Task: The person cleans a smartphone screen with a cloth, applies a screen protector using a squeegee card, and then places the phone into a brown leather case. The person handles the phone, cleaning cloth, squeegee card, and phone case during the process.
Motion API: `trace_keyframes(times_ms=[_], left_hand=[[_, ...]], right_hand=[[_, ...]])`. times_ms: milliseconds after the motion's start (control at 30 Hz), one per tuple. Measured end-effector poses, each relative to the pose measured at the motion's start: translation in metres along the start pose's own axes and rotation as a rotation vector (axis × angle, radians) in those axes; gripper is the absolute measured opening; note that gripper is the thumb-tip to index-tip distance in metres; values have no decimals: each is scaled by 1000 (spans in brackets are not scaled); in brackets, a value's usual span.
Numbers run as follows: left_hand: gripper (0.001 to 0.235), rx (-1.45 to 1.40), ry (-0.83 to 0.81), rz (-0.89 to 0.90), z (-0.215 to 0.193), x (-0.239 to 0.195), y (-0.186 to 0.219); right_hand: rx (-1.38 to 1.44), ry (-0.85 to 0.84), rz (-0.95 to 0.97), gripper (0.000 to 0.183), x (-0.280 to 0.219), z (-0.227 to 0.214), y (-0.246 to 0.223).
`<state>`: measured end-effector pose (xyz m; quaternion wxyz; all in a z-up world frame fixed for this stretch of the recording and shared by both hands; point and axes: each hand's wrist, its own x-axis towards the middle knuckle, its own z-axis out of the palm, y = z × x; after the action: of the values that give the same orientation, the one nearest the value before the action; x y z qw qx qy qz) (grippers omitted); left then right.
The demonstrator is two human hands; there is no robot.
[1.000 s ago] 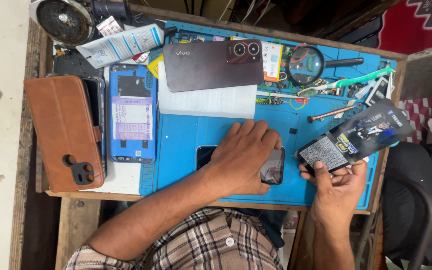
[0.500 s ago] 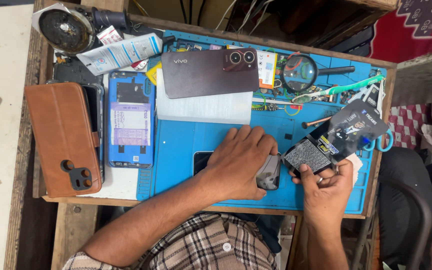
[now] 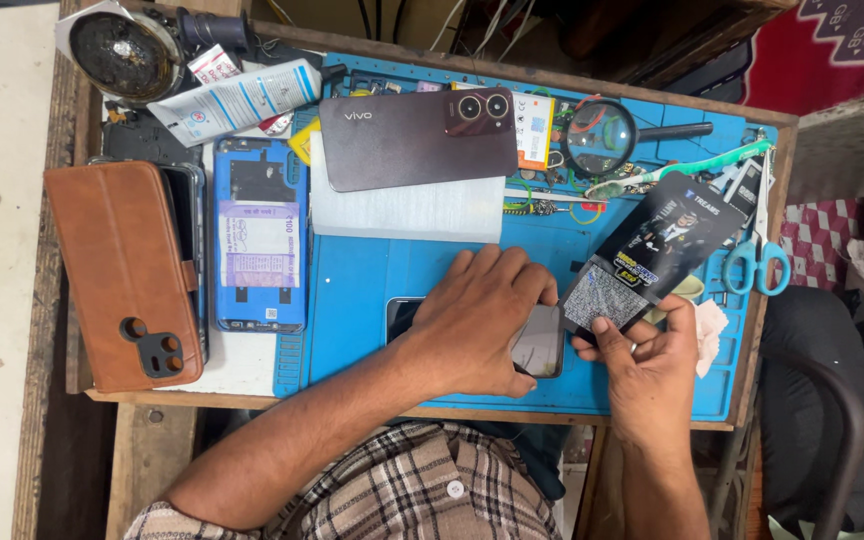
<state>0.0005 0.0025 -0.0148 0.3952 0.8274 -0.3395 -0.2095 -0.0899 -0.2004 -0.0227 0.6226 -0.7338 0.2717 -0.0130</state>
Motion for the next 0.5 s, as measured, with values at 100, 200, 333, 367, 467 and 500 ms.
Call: trace_keyframes(times_ms=[100,200,333,367,467,500], left_hand=[[78,6,-6,-1,-1,0,0],[78,11,16,13,0,-1,0],[78,14,5,15,1,-1,-1],[79,16,2,14,1,-1,-1],[80,16,6,18,1,0,0],[80,15,9,19,1,0,-1]], right_hand=[[5,0,10,41,0,1,0],[0,1,10,42,0,2,0],[39,-10,-3,41,0,1,1],[54,-14,-5,41,0,0,1],[52,-25,10,41,1,-3,3],[58,-28,6,41,1,-3,3]])
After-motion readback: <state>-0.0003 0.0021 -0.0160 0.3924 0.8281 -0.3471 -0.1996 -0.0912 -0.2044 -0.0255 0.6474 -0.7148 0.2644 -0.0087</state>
